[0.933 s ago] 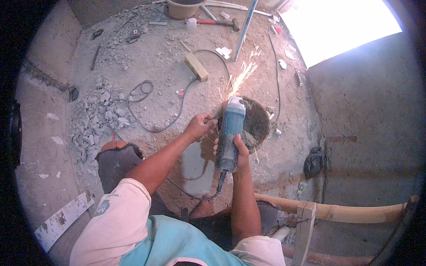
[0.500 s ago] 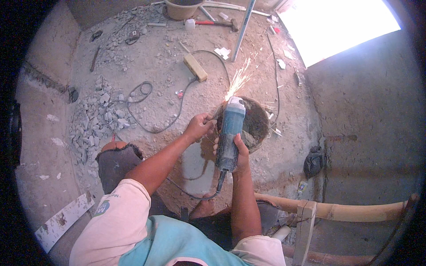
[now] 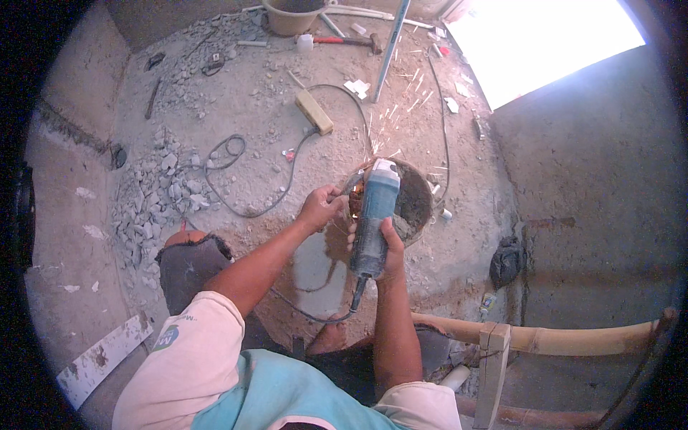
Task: The person uses an angle grinder to cut or grind a metal rod embedded in a hole in a concrete floor, holding the tool with both hands while sitting on the floor.
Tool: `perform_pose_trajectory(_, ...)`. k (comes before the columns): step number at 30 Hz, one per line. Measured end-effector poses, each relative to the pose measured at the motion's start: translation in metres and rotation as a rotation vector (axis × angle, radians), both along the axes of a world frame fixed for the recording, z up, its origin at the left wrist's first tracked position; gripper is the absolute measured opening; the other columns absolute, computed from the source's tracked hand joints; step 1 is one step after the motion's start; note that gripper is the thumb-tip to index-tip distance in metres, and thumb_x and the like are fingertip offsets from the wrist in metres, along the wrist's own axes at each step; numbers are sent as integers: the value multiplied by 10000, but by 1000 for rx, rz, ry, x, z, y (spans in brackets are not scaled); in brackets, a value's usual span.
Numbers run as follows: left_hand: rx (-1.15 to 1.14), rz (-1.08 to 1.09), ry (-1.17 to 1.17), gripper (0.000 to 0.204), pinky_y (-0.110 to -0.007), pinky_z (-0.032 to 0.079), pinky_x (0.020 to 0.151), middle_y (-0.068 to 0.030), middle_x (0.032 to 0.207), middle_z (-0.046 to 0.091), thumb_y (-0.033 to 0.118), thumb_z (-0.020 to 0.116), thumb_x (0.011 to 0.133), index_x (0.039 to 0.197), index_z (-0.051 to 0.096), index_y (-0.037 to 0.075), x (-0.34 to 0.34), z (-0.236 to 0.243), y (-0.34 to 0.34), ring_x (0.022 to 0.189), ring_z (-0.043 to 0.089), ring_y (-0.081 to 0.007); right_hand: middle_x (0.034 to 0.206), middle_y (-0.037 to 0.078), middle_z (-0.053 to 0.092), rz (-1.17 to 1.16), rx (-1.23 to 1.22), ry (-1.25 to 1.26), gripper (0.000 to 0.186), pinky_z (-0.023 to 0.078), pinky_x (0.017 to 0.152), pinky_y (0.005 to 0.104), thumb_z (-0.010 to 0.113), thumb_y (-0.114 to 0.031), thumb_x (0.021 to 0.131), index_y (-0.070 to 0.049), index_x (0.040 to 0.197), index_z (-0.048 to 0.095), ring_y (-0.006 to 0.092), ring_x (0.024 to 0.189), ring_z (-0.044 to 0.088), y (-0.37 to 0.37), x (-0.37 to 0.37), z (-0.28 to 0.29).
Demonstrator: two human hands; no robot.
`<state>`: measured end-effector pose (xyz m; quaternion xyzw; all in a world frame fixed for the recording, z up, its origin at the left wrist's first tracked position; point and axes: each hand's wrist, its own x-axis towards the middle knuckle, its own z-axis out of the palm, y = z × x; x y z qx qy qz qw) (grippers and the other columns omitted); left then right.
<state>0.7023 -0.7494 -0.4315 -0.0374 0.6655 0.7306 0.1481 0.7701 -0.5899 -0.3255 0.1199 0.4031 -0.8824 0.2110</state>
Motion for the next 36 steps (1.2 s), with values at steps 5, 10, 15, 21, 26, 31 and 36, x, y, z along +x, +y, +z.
perform_pose_trajectory(5,-19,1,-5,222,-251,466,510,-47,766,639,212,646,869,959,592,16,1,8,1,598,594,-98,966,193,624,-32,-59,6,632,569,696,385,510,-492,900,67,1190,458,272,794,661,5,-1,3)
perform_pose_trajectory(10,-34,-21,-39,221,-252,472,503,-50,754,639,208,646,870,958,594,12,0,12,-2,587,597,-103,966,197,623,17,-44,31,631,568,700,392,515,-488,897,67,1191,459,283,795,660,4,0,2)
perform_pose_trajectory(15,-34,-30,-9,236,-251,474,514,-53,758,644,211,644,872,977,604,4,-2,5,-2,594,600,-105,970,202,622,61,-46,-3,620,567,700,394,517,-485,895,63,1181,470,291,794,660,3,-1,-3)
perform_pose_trajectory(21,-17,-45,-26,248,-250,475,523,-51,759,648,221,626,883,988,615,-3,-1,9,-3,606,606,-102,959,196,625,48,-16,-13,663,570,682,379,526,-504,883,71,1203,453,275,777,663,4,-2,-5)
perform_pose_trajectory(26,-40,-58,-52,240,-251,472,516,-42,728,646,221,621,886,977,621,-2,-2,9,-5,588,602,-93,939,182,628,29,35,33,742,579,659,350,552,-546,855,87,1226,438,247,756,665,3,-5,-4)
perform_pose_trajectory(31,-48,-30,-1,222,-251,461,497,-39,700,638,218,624,883,940,629,3,-1,7,-4,563,588,-90,964,191,621,38,-40,0,645,574,688,373,523,-491,889,61,1214,442,265,784,662,5,-6,-5)
perform_pose_trajectory(36,-111,-37,15,213,-259,468,517,-44,703,641,211,627,881,935,633,5,-1,13,-5,556,585,-100,978,198,619,59,-81,17,611,573,705,384,513,-466,903,54,1215,439,276,799,662,6,-8,-6)
